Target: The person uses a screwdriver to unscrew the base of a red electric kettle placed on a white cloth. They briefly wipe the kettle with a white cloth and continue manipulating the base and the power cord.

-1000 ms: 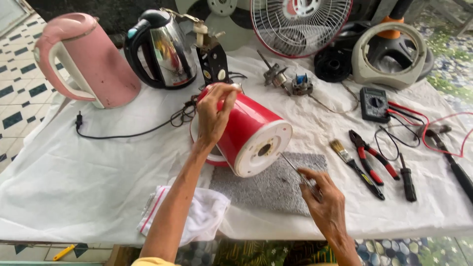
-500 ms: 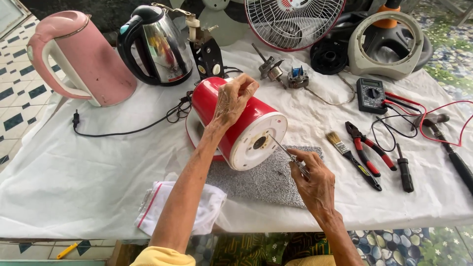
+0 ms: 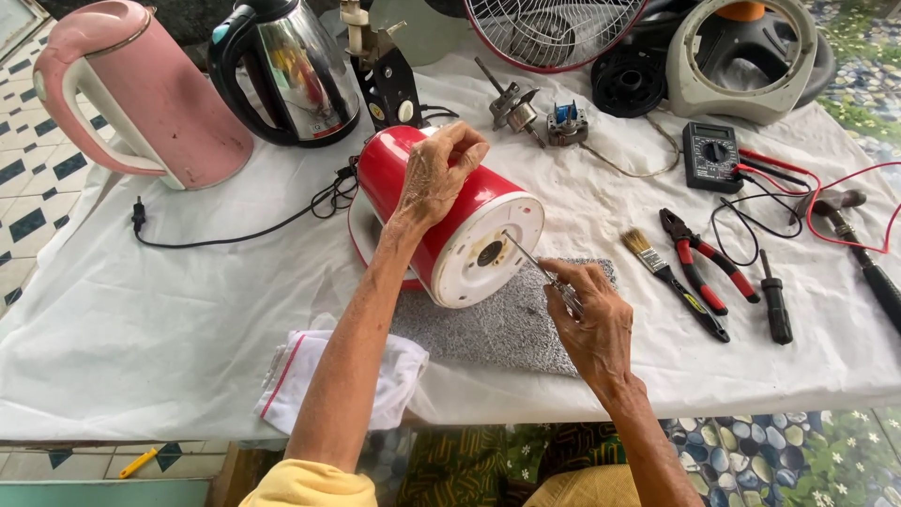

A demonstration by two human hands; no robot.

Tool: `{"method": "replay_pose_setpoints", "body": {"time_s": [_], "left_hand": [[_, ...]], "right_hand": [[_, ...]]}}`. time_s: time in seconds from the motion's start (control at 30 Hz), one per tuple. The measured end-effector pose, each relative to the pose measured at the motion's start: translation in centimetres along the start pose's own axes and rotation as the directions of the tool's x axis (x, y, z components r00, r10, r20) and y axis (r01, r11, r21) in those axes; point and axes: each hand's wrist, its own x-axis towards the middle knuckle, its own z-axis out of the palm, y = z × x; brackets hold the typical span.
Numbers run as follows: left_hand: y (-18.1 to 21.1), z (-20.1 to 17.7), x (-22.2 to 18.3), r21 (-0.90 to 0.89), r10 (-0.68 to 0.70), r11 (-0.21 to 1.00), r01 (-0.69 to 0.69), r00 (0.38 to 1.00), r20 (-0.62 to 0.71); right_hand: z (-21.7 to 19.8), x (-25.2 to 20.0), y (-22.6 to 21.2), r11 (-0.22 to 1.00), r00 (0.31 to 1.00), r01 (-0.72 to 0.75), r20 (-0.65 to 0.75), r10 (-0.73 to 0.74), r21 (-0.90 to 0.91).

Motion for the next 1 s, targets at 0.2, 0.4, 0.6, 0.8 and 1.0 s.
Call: {"method": "replay_pose_setpoints", "body": {"time_s": [0.2,0.4,0.6,0.8,1.0], "left_hand": [[0.9,-0.4,-0.1,-0.001,-0.027,1.0,0.027,0.999,0.019],[0.3,-0.2,0.0,0.007,-0.037,0.999,0.037,0.999,0.032],[0.1,-0.4,0.0,0.021,-0.015,1.0,0.014,0.999,0.036],[-0.1,-0.3,0.0,0.031,-0.016,0.999,0.015,0.999,0.034],[-0.2,-0.3,-0.1,0.043,0.007,0.999,-0.009,0.999,0.043]], "right_hand": [[0.4,0.1,0.7,1.0,1.0,0.017,0.0,-0.017,-0.001],[0.6,-0.1,0.8,1.0,1.0,0.004,-0.011,-0.004,0.001],[0.8,-0.3,0.8,0.999,0.999,0.033,-0.034,-0.034,-0.028],[1.3,-0.7,0.3,0.99,0.995,0.076,-0.053,-0.083,-0.122],[1.8,-0.9,0.7,0.989,0.994,0.091,-0.055,-0.098,-0.114]]}}
